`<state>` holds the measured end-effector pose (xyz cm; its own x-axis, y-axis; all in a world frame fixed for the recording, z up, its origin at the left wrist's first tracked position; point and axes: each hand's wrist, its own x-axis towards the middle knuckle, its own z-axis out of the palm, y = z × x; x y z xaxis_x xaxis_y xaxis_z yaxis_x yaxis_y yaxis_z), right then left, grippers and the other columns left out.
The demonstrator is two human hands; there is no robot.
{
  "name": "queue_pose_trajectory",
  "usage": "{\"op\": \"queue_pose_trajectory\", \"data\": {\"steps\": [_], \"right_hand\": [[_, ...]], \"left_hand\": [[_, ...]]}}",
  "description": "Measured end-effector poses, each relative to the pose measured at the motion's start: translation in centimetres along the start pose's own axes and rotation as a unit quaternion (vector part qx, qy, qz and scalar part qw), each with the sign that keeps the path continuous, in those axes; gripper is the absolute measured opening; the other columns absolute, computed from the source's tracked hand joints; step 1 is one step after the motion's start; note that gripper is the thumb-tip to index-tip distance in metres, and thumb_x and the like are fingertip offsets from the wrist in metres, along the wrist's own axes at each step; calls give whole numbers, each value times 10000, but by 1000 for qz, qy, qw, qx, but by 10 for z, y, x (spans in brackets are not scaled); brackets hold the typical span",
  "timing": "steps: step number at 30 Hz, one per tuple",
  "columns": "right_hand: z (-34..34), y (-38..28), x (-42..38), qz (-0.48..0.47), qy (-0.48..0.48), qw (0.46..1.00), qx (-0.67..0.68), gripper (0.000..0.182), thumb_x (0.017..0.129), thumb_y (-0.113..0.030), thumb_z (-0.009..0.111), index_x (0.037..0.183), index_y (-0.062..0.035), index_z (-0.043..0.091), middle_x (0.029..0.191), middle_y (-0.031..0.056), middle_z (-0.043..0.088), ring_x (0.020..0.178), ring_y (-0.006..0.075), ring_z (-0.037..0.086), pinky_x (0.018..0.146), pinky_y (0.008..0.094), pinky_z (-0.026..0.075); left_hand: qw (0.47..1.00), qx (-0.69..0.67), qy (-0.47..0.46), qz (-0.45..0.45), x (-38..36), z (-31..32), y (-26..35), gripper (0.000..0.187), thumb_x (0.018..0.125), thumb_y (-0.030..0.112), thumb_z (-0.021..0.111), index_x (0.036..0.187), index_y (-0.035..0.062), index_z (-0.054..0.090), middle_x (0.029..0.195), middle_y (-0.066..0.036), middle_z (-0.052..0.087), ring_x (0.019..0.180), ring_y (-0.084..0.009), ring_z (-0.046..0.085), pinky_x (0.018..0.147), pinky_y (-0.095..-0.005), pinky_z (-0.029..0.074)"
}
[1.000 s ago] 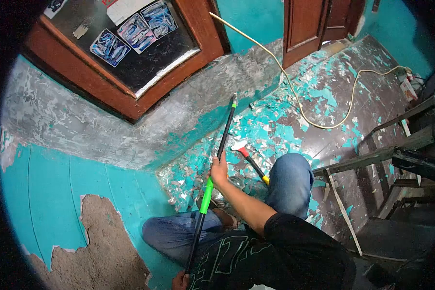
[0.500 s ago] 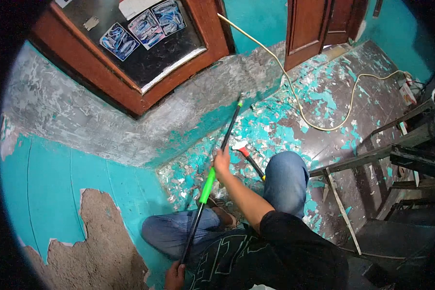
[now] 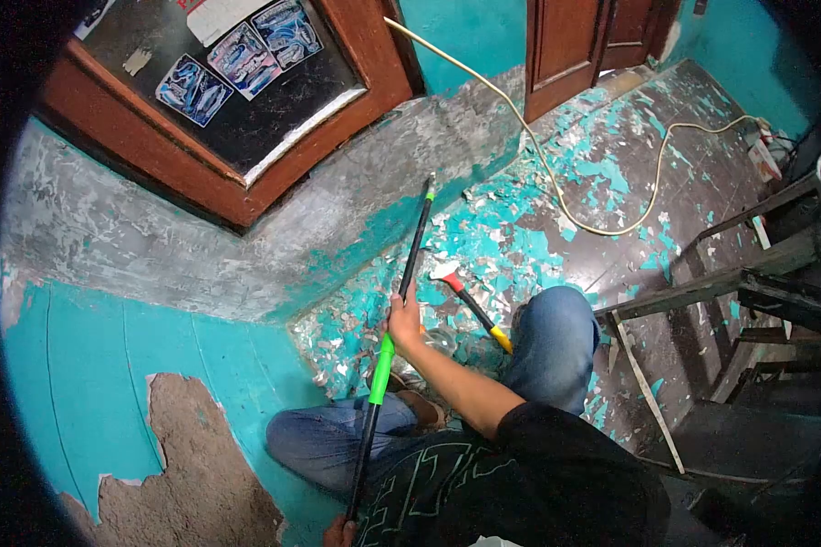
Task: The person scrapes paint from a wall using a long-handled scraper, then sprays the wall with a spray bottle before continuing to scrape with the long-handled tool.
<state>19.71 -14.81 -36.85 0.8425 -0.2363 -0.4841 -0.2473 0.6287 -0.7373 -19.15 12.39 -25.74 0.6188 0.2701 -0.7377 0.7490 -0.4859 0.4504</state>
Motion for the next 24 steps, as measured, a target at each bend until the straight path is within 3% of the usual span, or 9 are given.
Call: {"op": "queue_pose_trajectory", "data": {"steps": [1,6,9,11,13,16,20,24], "right_hand": [[-1,3,2,2,-2,1000,-1,550,882,-155,395,1364,-218,137,557,19,378,390,120,402,334,273,371],[-9,-12,15,16,16,1000,-7,549,890,-147,380,1369,-195,116,578,30,394,395,123,398,339,276,381],[-10,-7,10,12,18,1000,-12,546,893,-144,376,1373,-160,115,660,63,453,443,136,435,391,288,402],[-11,28,20,-117,28,985,-125,555,874,-145,385,1365,-209,133,565,33,390,388,135,400,330,298,384],[-15,48,34,-108,32,985,-131,557,872,-138,381,1365,-211,131,567,31,393,390,136,403,335,300,387],[-12,12,12,-23,18,997,-71,563,873,-146,389,1368,-195,123,562,24,392,385,135,399,333,297,375],[-10,4,7,21,29,998,-57,559,874,-148,393,1366,-202,133,559,22,391,394,132,402,337,294,374],[-6,0,7,3,35,996,-82,564,874,-145,391,1366,-215,126,559,24,390,402,133,403,337,295,374]], "left_hand": [[1000,-2,2,-2,2,1,-7,412,902,307,401,1222,51,428,1170,-118,491,996,-292,502,813,-385,458],[958,245,76,132,-2,14,79,323,895,306,417,931,2,521,642,-120,523,568,-233,499,515,-338,384],[966,219,66,118,2,10,81,319,896,297,415,935,0,523,656,-116,530,574,-230,504,521,-334,387],[974,190,59,104,9,7,84,314,897,289,413,939,-2,524,670,-113,537,580,-227,509,527,-329,389],[983,153,55,83,10,10,81,310,898,281,410,943,-3,526,684,-109,544,586,-225,514,534,-324,392],[993,99,47,42,6,11,70,304,900,269,407,949,-6,528,705,-104,554,596,-221,522,543,-317,396],[999,30,43,-2,7,7,58,297,902,253,403,958,-9,531,734,-97,569,608,-215,532,556,-308,401],[997,-48,29,-49,10,12,40,290,904,237,398,966,-12,533,762,-90,583,621,-210,542,569,-299,407]]}}
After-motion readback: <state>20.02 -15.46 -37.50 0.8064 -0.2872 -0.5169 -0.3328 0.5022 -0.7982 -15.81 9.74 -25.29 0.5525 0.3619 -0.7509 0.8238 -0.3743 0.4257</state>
